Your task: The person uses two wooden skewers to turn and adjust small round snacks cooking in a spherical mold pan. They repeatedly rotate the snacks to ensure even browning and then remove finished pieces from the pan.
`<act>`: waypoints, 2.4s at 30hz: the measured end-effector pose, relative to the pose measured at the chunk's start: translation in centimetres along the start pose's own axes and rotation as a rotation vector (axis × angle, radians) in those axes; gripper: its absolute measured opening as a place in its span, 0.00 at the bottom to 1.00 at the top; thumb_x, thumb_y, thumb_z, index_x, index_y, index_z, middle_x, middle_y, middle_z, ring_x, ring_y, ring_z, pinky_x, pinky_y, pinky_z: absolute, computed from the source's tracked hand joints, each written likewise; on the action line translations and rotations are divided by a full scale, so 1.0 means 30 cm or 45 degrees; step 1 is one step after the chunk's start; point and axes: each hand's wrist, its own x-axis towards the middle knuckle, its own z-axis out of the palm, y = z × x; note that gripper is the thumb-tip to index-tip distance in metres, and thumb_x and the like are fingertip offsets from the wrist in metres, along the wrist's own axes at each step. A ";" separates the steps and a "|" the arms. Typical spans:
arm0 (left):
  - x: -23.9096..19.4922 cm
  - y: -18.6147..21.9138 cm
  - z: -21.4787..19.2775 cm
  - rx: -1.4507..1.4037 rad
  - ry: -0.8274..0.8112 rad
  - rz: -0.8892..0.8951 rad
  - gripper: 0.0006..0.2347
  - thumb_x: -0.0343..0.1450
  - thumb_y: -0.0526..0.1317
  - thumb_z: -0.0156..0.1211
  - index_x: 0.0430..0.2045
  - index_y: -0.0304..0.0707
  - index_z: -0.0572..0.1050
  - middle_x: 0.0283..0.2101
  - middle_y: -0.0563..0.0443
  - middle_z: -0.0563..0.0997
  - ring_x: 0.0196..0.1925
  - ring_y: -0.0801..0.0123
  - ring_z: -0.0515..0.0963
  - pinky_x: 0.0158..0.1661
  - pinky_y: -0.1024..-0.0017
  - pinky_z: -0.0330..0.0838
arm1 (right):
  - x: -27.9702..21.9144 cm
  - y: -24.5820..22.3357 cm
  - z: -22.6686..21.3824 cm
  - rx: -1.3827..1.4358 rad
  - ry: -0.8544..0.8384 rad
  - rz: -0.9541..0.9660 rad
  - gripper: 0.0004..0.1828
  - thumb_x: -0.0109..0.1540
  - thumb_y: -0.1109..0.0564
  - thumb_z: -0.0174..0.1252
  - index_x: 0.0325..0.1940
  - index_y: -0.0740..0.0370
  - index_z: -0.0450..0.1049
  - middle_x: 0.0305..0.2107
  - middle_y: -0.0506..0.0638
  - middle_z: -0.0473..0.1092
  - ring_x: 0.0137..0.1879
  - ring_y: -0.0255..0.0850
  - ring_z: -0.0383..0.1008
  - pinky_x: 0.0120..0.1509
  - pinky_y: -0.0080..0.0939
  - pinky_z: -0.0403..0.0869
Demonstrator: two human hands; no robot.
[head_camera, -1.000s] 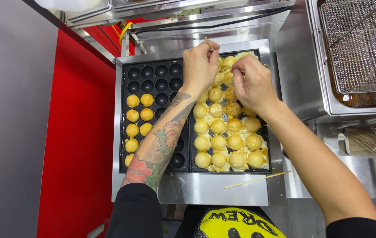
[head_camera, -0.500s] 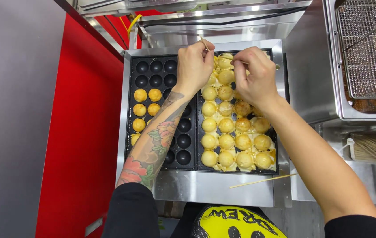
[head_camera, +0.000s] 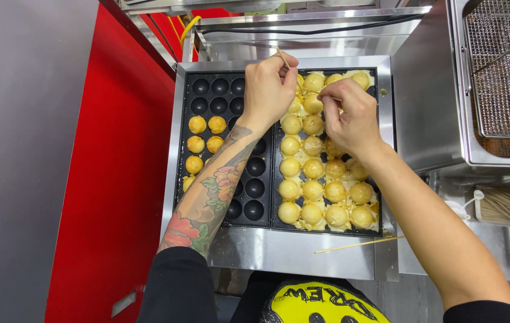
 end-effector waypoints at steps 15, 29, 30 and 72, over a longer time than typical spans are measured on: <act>-0.048 -0.067 -0.035 0.178 0.124 -0.097 0.03 0.67 0.32 0.63 0.29 0.31 0.81 0.24 0.42 0.84 0.26 0.59 0.87 0.31 0.68 0.79 | 0.004 0.032 0.059 0.319 0.078 0.376 0.04 0.71 0.70 0.52 0.42 0.74 0.72 0.35 0.56 0.75 0.43 0.42 0.84 0.46 0.38 0.83; -0.042 -0.070 -0.058 0.081 0.081 -0.118 0.03 0.68 0.31 0.63 0.31 0.30 0.81 0.25 0.46 0.85 0.26 0.69 0.86 0.31 0.73 0.79 | -0.007 0.043 -0.009 0.299 0.163 0.485 0.05 0.71 0.69 0.51 0.42 0.73 0.71 0.34 0.54 0.76 0.43 0.42 0.85 0.45 0.38 0.83; -0.045 -0.068 -0.065 0.067 0.096 -0.100 0.03 0.68 0.31 0.63 0.31 0.30 0.81 0.26 0.46 0.85 0.27 0.69 0.86 0.32 0.74 0.80 | -0.009 0.036 -0.014 0.209 0.170 0.456 0.05 0.71 0.69 0.51 0.42 0.73 0.71 0.33 0.55 0.76 0.42 0.42 0.85 0.45 0.38 0.83; -0.153 -0.025 -0.013 -0.069 0.056 -0.142 0.02 0.69 0.32 0.64 0.30 0.31 0.81 0.25 0.47 0.85 0.27 0.71 0.87 0.31 0.75 0.80 | -0.062 -0.084 -0.007 0.179 0.068 0.263 0.03 0.70 0.71 0.52 0.42 0.73 0.71 0.35 0.56 0.73 0.42 0.43 0.85 0.42 0.37 0.82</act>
